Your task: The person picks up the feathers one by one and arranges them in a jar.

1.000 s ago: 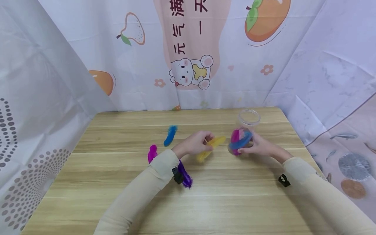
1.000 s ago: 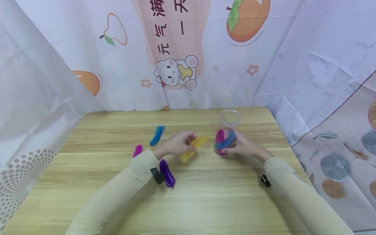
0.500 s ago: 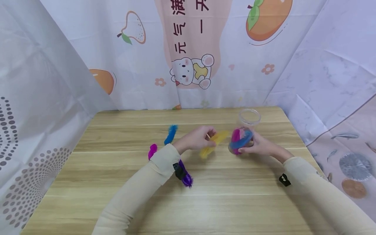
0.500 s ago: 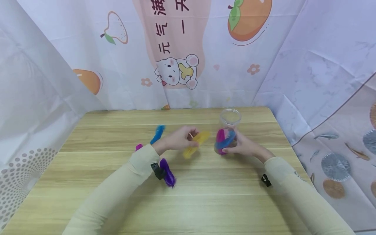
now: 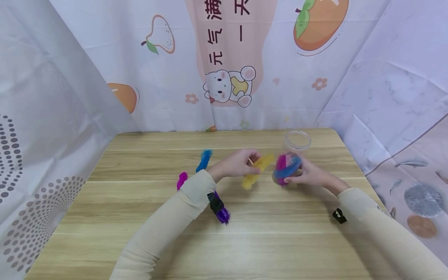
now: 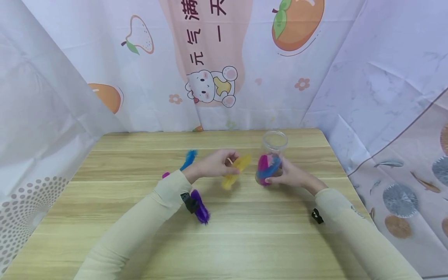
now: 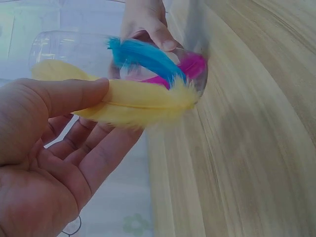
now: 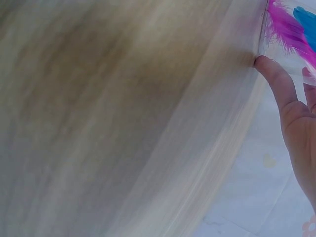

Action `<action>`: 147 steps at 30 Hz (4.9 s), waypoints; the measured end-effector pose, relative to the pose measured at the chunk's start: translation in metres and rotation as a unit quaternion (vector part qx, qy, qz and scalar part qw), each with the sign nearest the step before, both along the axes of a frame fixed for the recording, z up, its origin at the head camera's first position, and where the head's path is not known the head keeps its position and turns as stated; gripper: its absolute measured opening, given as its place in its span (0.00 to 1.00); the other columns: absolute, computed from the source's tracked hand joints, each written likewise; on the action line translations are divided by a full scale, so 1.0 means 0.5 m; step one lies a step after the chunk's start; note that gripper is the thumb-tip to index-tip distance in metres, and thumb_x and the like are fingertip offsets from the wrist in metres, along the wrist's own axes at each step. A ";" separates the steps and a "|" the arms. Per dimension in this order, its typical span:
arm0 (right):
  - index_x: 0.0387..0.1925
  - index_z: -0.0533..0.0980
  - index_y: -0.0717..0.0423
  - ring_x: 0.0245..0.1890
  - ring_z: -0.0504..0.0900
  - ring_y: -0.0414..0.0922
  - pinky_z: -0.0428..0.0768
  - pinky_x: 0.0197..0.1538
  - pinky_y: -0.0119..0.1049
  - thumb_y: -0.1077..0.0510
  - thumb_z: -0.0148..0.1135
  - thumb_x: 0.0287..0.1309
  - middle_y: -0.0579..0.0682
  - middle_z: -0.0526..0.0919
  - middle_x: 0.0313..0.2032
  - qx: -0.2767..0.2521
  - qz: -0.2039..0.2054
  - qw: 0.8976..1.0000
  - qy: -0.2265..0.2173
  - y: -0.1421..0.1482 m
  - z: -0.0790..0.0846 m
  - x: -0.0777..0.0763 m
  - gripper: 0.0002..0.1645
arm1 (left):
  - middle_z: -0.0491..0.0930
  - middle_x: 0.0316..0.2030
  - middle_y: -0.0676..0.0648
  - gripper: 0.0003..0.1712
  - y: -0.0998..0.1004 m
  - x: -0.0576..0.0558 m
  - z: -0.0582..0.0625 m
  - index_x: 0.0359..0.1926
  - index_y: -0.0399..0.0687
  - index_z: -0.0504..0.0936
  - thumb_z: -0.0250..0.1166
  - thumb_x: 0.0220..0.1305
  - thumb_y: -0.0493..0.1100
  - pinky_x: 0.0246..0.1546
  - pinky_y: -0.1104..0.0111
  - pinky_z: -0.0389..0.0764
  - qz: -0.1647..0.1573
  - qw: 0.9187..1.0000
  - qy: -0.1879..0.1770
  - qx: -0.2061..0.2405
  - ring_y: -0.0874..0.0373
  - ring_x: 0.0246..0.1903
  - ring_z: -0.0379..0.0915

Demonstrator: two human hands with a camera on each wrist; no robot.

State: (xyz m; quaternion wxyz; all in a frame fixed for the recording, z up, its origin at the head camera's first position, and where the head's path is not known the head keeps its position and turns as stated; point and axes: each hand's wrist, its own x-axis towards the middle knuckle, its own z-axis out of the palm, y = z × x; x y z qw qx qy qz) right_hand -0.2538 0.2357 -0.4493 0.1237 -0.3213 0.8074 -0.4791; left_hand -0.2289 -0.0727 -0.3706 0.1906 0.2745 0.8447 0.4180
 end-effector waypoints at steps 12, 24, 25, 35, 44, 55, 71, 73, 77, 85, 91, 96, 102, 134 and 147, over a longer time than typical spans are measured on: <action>0.74 0.48 0.55 0.61 0.73 0.48 0.73 0.62 0.33 0.65 0.77 0.53 0.62 0.69 0.63 0.010 -0.001 1.000 -0.009 0.000 0.004 0.003 0.58 | 0.81 0.42 0.47 0.15 0.004 -0.001 0.024 0.51 0.43 0.79 0.70 0.67 0.39 0.39 0.69 0.86 -0.013 0.999 -0.029 0.034 0.55 0.42 0.79; 0.75 0.47 0.57 0.62 0.71 0.48 0.71 0.63 0.31 0.66 0.77 0.53 0.60 0.68 0.64 0.008 0.006 1.000 0.001 0.000 0.001 0.000 0.59 | 0.84 0.41 0.47 0.14 0.008 -0.001 0.044 0.51 0.44 0.79 0.70 0.68 0.41 0.37 0.64 0.87 -0.026 0.996 -0.067 0.058 0.54 0.42 0.82; 0.75 0.47 0.58 0.62 0.72 0.47 0.71 0.62 0.29 0.66 0.77 0.53 0.60 0.68 0.64 0.006 0.008 1.000 0.001 0.000 0.000 0.000 0.59 | 0.84 0.41 0.47 0.14 0.009 -0.001 0.045 0.51 0.44 0.79 0.70 0.68 0.40 0.36 0.63 0.87 -0.028 0.996 -0.066 0.058 0.54 0.42 0.82; 0.74 0.47 0.59 0.61 0.73 0.48 0.71 0.60 0.26 0.66 0.77 0.53 0.61 0.70 0.62 0.000 0.006 1.000 -0.005 0.002 0.001 0.000 0.58 | 0.84 0.42 0.47 0.16 0.022 -0.009 0.056 0.53 0.42 0.78 0.70 0.67 0.40 0.38 0.62 0.88 -0.036 0.996 -0.064 0.060 0.54 0.41 0.82; 0.74 0.48 0.55 0.62 0.71 0.57 0.72 0.61 0.31 0.65 0.78 0.53 0.61 0.70 0.62 0.007 -0.002 1.000 -0.011 0.001 0.000 -0.002 0.58 | 0.85 0.43 0.47 0.20 0.032 -0.010 0.072 0.57 0.43 0.76 0.70 0.67 0.39 0.37 0.63 0.88 -0.025 0.995 -0.063 0.070 0.55 0.42 0.83; 0.74 0.49 0.54 0.62 0.70 0.59 0.72 0.60 0.26 0.66 0.78 0.52 0.61 0.70 0.62 -0.004 0.004 1.000 -0.018 0.002 -0.001 -0.003 0.58 | 0.85 0.43 0.44 0.24 0.041 -0.015 0.083 0.64 0.40 0.75 0.67 0.69 0.36 0.37 0.62 0.88 -0.028 0.993 -0.057 0.100 0.54 0.42 0.84; 0.74 0.49 0.54 0.63 0.70 0.59 0.71 0.60 0.25 0.65 0.78 0.52 0.61 0.70 0.63 -0.002 0.003 1.000 -0.022 0.001 0.001 -0.004 0.58 | 0.83 0.42 0.43 0.22 0.051 -0.018 0.099 0.63 0.40 0.75 0.65 0.70 0.34 0.36 0.62 0.88 -0.022 0.991 -0.041 0.128 0.53 0.41 0.84; 0.74 0.49 0.54 0.63 0.70 0.58 0.71 0.61 0.25 0.65 0.78 0.52 0.60 0.69 0.64 0.002 -0.001 1.000 -0.025 0.001 0.002 -0.003 0.58 | 0.83 0.42 0.44 0.22 0.052 -0.019 0.100 0.63 0.41 0.75 0.66 0.70 0.35 0.37 0.63 0.88 -0.019 0.991 -0.038 0.125 0.54 0.41 0.83; 0.75 0.48 0.52 0.65 0.69 0.58 0.70 0.68 0.45 0.63 0.78 0.53 0.60 0.68 0.65 0.013 -0.008 0.999 -0.033 0.000 0.002 -0.002 0.59 | 0.83 0.42 0.45 0.23 0.055 -0.018 0.102 0.63 0.42 0.75 0.67 0.69 0.36 0.37 0.64 0.88 -0.011 0.992 -0.031 0.123 0.55 0.40 0.83; 0.77 0.44 0.47 0.65 0.68 0.58 0.64 0.68 0.64 0.62 0.77 0.55 0.60 0.65 0.67 0.019 -0.009 0.999 -0.038 0.002 -0.002 -0.002 0.62 | 0.84 0.40 0.47 0.24 0.063 -0.017 0.104 0.63 0.43 0.75 0.68 0.69 0.39 0.38 0.66 0.87 -0.009 0.993 -0.018 0.117 0.56 0.39 0.83; 0.78 0.44 0.47 0.65 0.68 0.60 0.64 0.67 0.66 0.61 0.77 0.55 0.61 0.66 0.67 0.020 -0.006 0.999 -0.033 0.002 -0.002 -0.002 0.63 | 0.84 0.41 0.48 0.25 0.069 -0.017 0.111 0.64 0.43 0.75 0.69 0.68 0.39 0.40 0.67 0.86 -0.007 0.993 -0.018 0.119 0.56 0.40 0.83; 0.78 0.43 0.47 0.64 0.70 0.60 0.65 0.67 0.65 0.63 0.77 0.54 0.62 0.67 0.66 0.014 -0.001 0.999 -0.029 0.002 -0.002 -0.003 0.63 | 0.84 0.41 0.50 0.26 0.077 -0.016 0.116 0.64 0.42 0.75 0.69 0.68 0.39 0.40 0.68 0.86 -0.009 0.993 -0.008 0.114 0.57 0.40 0.82; 0.77 0.44 0.48 0.63 0.73 0.57 0.71 0.67 0.42 0.64 0.76 0.55 0.62 0.68 0.66 0.011 0.006 1.000 -0.018 0.004 -0.003 -0.003 0.62 | 0.84 0.41 0.50 0.23 0.085 -0.016 0.117 0.62 0.42 0.77 0.69 0.68 0.39 0.39 0.67 0.86 -0.015 0.993 -0.002 0.116 0.58 0.40 0.83; 0.74 0.50 0.60 0.60 0.74 0.38 0.69 0.64 0.25 0.67 0.75 0.55 0.58 0.74 0.59 -0.011 0.034 0.999 0.000 0.003 -0.001 -0.009 0.55 | 0.83 0.39 0.44 0.20 0.126 -0.029 0.136 0.59 0.37 0.77 0.66 0.68 0.34 0.32 0.60 0.88 -0.055 0.985 -0.003 0.165 0.54 0.37 0.83; 0.68 0.59 0.59 0.58 0.76 0.39 0.71 0.63 0.26 0.67 0.76 0.54 0.56 0.77 0.57 -0.019 0.034 0.999 -0.013 -0.002 -0.005 -0.008 0.46 | 0.81 0.37 0.45 0.20 0.138 -0.032 0.142 0.59 0.37 0.78 0.66 0.67 0.33 0.32 0.61 0.87 -0.046 0.984 0.005 0.172 0.56 0.38 0.82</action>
